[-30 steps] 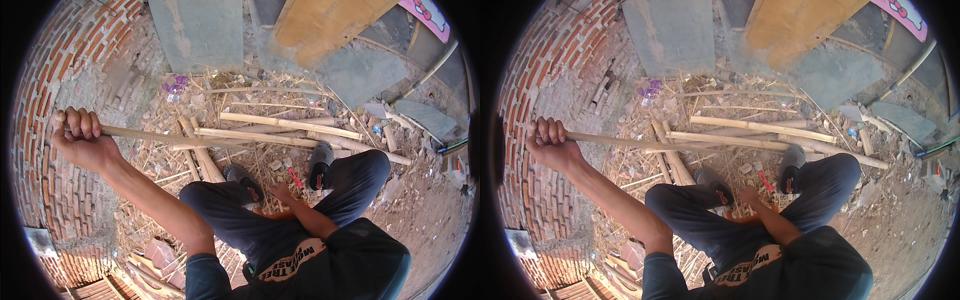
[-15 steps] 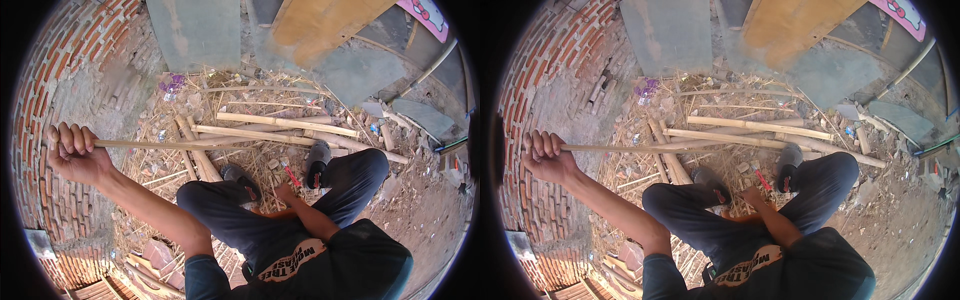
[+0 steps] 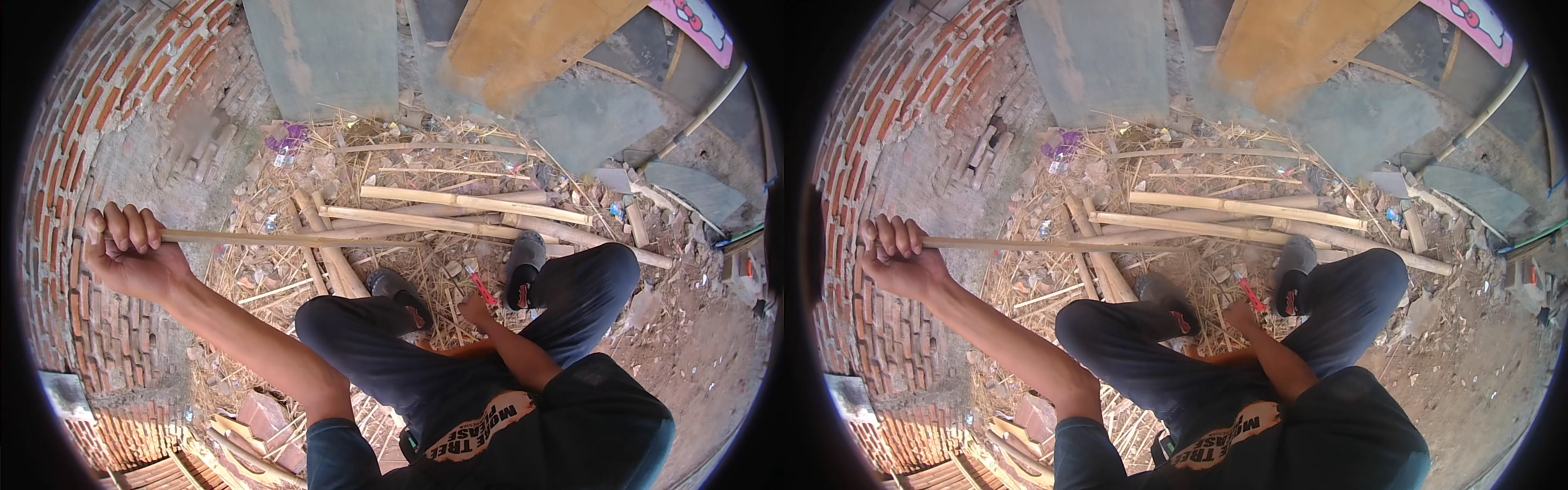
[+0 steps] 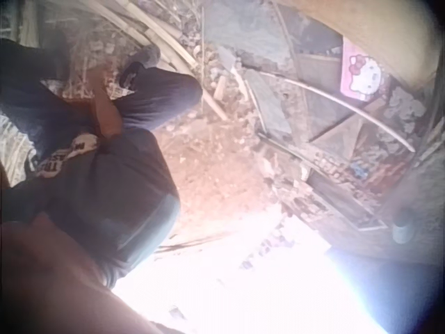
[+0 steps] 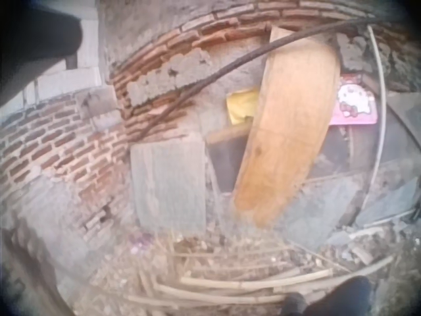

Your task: The person sits on the ground and uses a machete to split long bamboo poles into thin strips. They hold the bamboo with one hand and strike it with the machete to separate the material, occasionally adjusting the grip or repositioning the bamboo piece.

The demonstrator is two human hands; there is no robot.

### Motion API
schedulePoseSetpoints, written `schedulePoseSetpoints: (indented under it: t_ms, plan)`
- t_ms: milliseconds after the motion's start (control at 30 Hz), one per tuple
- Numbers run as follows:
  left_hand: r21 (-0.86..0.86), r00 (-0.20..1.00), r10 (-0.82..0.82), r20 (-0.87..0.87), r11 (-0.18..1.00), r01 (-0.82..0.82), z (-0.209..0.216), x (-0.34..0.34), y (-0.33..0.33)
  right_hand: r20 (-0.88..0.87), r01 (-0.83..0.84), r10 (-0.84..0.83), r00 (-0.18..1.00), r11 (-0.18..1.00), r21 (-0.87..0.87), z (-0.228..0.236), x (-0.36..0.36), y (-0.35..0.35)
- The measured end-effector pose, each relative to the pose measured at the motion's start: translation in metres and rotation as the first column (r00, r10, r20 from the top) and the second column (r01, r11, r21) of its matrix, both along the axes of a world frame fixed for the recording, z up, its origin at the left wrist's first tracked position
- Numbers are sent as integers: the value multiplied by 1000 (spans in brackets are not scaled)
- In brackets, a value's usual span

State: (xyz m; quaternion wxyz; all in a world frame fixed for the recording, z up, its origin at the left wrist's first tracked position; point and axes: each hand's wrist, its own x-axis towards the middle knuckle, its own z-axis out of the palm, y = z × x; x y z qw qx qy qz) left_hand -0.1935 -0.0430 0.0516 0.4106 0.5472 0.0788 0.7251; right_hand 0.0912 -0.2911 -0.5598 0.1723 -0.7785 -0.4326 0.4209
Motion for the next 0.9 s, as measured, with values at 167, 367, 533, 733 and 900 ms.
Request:
schedulePoseSetpoints:
  t_ms: [167, 367, 533, 733, 900]
  plan:
    - [32, 964, -265, 20, 964, 265, -5, -15, -3, -76, 70, -68, 995, 997, 27, 18, -14, -6]
    - [84, 830, -557, -19, 826, 557, -4, -20, -1, -147, 44, -39, 988, 998, 34, 24, -8, -5]
    - [107, 744, -667, -22, 739, 666, -6, -16, 1, -245, 79, -35, 969, 982, 173, 12, -22, -1]
    - [115, 795, -606, -16, 789, 604, -7, -16, -3, -113, 45, -48, 992, 999, -25, 25, -16, -3]
    - [96, 855, -518, -16, 851, 517, -3, -12, 3, -120, 96, -78, 990, 984, 151, 33, -26, 3]
